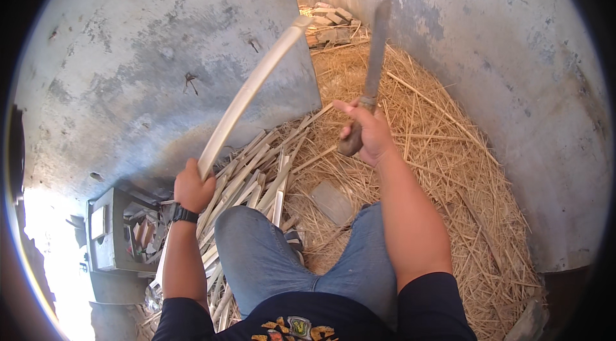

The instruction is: The person sits on a bed of straw and uses a knife to split long bamboo poles into thin strips. They repeatedly hold a pole with one hand and use the knife to shave and split the material, dropping the finished strips onto a growing pile.

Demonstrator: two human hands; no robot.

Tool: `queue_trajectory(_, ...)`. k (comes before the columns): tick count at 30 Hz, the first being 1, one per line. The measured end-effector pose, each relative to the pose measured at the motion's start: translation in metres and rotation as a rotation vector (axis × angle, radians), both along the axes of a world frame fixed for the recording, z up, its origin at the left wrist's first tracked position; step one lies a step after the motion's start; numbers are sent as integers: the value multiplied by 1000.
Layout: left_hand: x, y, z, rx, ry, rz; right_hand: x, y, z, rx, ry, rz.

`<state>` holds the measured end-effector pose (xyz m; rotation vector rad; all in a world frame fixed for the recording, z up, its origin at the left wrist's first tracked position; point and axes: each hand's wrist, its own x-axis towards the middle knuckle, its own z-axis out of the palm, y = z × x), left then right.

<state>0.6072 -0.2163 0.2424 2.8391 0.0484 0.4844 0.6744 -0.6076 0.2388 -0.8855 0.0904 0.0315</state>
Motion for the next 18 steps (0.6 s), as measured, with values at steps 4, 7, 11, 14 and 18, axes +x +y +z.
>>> queue_trajectory(4, 28, -48, -11, 100, 32, -132, -5, 18, -3, -63, -28, 135)
queue_trajectory(7, 41, -77, -16, 162, 42, -258, 3, 19, -9, -101, -66, 195)
queue_trajectory(11, 48, -97, -20, 185, 42, -338, 12, 21, -15, -47, -128, 126)
queue_trajectory(14, 47, -105, -5, 124, 134, -370, 16, 16, -15, 13, -78, 55)
queue_trajectory(18, 48, -70, 2, -54, 44, -582, 20, 0, -18, -9, -53, -26)
